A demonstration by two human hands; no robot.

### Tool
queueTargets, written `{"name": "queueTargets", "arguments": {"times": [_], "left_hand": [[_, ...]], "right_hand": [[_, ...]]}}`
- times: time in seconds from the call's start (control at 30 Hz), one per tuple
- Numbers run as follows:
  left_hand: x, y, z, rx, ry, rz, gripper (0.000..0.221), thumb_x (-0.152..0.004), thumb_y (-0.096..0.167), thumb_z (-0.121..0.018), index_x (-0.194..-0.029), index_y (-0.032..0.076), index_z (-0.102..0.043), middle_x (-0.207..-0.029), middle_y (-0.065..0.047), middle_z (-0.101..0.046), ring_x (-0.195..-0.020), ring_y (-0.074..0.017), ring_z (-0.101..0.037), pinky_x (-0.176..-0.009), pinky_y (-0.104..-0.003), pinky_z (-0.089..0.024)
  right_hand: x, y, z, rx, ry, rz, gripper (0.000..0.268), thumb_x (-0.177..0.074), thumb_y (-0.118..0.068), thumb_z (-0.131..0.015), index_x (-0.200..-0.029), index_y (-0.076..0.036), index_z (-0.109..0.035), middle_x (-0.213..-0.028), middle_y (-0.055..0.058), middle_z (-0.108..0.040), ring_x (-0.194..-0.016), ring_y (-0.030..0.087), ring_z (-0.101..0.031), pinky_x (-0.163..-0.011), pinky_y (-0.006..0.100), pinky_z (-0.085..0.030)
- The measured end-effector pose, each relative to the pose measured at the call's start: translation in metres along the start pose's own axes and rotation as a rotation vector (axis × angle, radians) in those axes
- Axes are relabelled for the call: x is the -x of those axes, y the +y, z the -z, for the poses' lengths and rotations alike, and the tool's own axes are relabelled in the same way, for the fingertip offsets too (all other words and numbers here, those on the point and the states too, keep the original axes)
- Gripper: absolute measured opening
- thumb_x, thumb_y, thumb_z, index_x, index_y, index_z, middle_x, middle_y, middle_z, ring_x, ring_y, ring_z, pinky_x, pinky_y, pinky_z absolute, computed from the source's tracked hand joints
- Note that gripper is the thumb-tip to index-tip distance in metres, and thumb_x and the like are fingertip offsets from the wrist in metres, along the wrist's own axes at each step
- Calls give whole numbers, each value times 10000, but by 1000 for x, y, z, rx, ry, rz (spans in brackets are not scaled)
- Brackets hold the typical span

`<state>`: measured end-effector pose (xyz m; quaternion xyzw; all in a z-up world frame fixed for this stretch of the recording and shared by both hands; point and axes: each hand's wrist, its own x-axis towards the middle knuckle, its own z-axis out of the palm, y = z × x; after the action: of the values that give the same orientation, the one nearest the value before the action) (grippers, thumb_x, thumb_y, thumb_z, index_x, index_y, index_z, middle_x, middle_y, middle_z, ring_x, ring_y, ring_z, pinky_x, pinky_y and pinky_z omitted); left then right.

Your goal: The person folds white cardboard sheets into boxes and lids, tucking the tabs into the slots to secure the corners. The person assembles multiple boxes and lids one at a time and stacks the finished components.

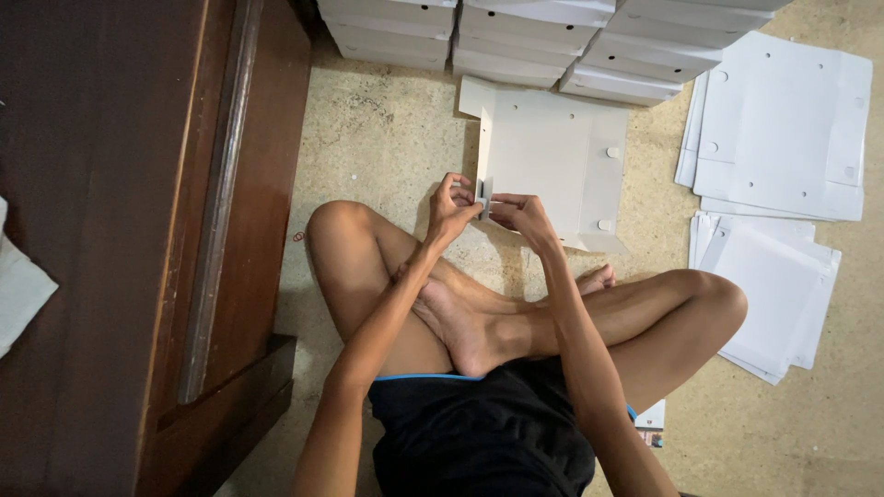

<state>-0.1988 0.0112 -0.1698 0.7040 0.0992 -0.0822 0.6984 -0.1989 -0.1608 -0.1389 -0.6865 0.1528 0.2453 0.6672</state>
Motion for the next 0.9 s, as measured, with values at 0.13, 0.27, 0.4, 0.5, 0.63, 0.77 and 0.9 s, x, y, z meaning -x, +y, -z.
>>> {"name": "queueTargets", "arguments": {"times": [0.13, 0.27, 0.4, 0.5, 0.63, 0.77, 0.9], "left_hand": [[2, 1, 0, 7, -13, 3, 409, -672, 64, -702, -1049, 91, -546, -744, -65, -636, -700, -151, -666, -606, -310, -543], [1, -3, -1, -2, -9, -7, 424, -668, 68, -715, -1056, 86, -544, -742, -60, -636, -691, -144, -661, -598, -311, -542], [3, -4, 1, 40, -21, 3, 420, -676, 68, -711, -1059, 94, -539, -754, -61, -633, -699, -136, -661, -615, -289, -540], [4, -1, 2, 28, -28, -13, 422, -676, 71, -711, -1065, 83, -547, -755, -67, -626, -698, -142, -656, -630, -315, -549], [6, 2, 2, 24, -21, -2, 423, -676, 64, -706, -1064, 96, -543, -753, -56, -624, -696, -131, -656, -645, -306, -542], [2, -2, 0, 11, -49, -4, 440, -684, 75, -751, -1073, 89, -543, -765, -66, -632, -700, -153, -666, -679, -325, -547], [5, -3, 1, -12, -20, -24, 404, -692, 72, -741, -1050, 77, -552, -760, -86, -641, -701, -174, -679, -677, -344, -547]], "right_hand": [[-4, 7, 2, 12, 1, -33, 352, -838, -148, -763, -1172, -53, -703, -934, 127, -738, -854, 175, -711, -810, 315, -586], [-3, 5, 1, 25, 7, -39, 374, -823, -192, -805, -1162, -68, -709, -933, 128, -739, -856, 183, -715, -814, 317, -581], [-2, 5, -1, 44, 25, -39, 322, -829, -185, -797, -1129, -88, -727, -919, 106, -742, -830, 156, -709, -796, 286, -583], [-3, 7, -1, 62, 11, -37, 332, -841, -189, -778, -1152, -90, -720, -888, 87, -735, -800, 119, -675, -766, 244, -566], [-12, 20, 0, 66, 20, -33, 327, -851, -167, -759, -1164, -84, -717, -920, 105, -737, -824, 141, -688, -776, 266, -575], [-3, 15, -2, 83, 35, -34, 343, -827, -190, -810, -1141, -82, -724, -942, 141, -734, -854, 173, -695, -805, 286, -570], [-8, 13, -10, 90, 29, -20, 288, -861, -178, -760, -1123, -64, -729, -965, 136, -726, -859, 188, -687, -818, 317, -573]]}}
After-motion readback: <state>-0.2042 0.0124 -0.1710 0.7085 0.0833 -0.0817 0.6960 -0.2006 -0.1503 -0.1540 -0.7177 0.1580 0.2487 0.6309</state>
